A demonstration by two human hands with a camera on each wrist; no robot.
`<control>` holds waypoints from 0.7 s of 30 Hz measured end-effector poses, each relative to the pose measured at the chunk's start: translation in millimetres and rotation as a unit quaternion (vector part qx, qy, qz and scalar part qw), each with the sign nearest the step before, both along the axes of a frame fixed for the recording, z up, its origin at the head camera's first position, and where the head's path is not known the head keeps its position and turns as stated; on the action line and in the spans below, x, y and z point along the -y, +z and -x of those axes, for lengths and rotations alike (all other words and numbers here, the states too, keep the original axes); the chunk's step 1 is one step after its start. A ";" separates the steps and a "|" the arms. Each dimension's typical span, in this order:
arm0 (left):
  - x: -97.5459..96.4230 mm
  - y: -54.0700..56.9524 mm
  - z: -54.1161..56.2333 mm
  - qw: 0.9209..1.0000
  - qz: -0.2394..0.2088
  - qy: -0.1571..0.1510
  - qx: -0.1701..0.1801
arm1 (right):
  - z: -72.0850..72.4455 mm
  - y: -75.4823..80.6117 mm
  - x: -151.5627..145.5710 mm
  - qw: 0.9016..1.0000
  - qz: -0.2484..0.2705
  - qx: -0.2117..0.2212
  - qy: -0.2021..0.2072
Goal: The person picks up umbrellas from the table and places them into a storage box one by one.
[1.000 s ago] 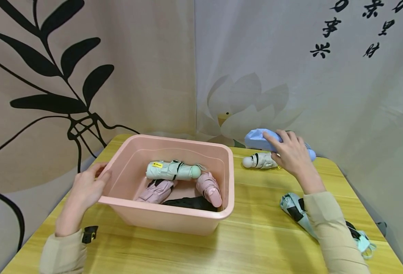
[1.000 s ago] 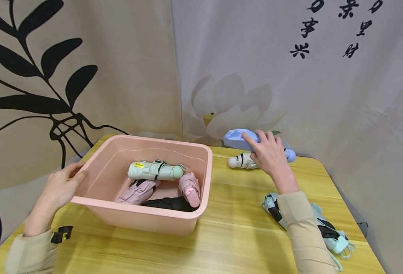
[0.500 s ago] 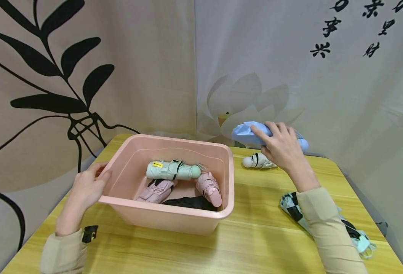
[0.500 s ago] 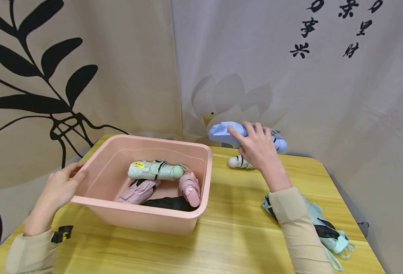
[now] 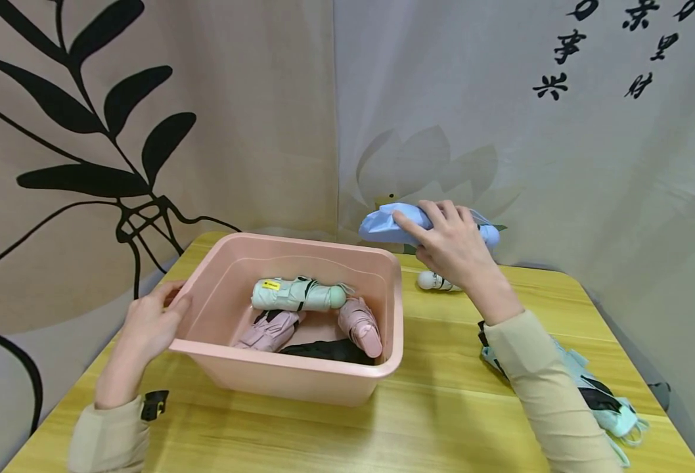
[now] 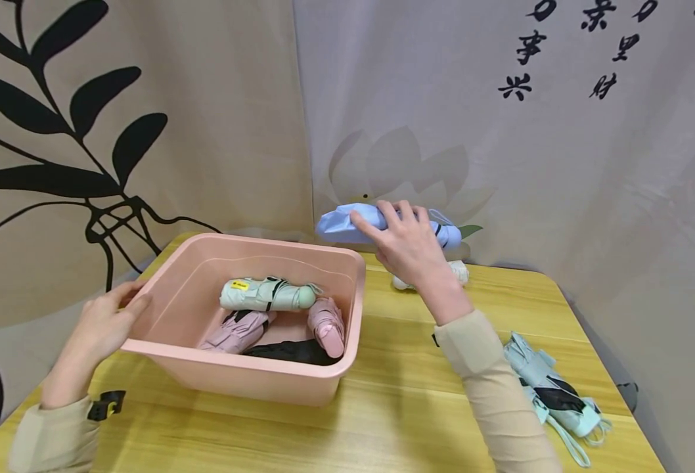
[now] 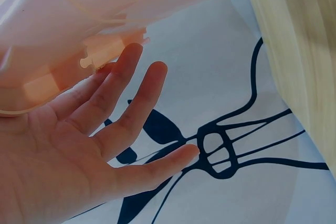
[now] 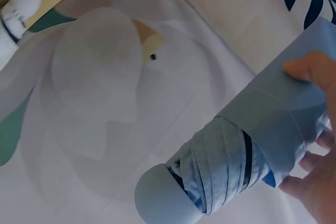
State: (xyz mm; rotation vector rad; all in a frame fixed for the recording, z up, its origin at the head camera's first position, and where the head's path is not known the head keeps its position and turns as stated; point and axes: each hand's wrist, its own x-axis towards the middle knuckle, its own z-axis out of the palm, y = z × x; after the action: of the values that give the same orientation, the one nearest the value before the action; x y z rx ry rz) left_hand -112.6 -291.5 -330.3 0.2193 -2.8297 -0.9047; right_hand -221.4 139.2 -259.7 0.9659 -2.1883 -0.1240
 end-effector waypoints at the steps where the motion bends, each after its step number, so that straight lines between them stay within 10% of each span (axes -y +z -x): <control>1: -0.1 -0.2 0.1 1.000 0.000 0.000 0.000 | -0.3 1.2 3.8 1.000 -0.004 -0.001 0.002; 21: 2.3 -1.8 0.3 1.000 0.000 -0.008 -0.003 | -3.3 9.2 81.7 0.993 -0.054 -0.058 0.092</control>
State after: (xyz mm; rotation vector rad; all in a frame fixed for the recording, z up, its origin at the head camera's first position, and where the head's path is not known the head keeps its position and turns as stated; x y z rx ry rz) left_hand -112.9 -293.8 -332.0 0.1924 -2.8298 -0.9073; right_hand -218.1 57.4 -250.5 1.1857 -1.9942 -0.2075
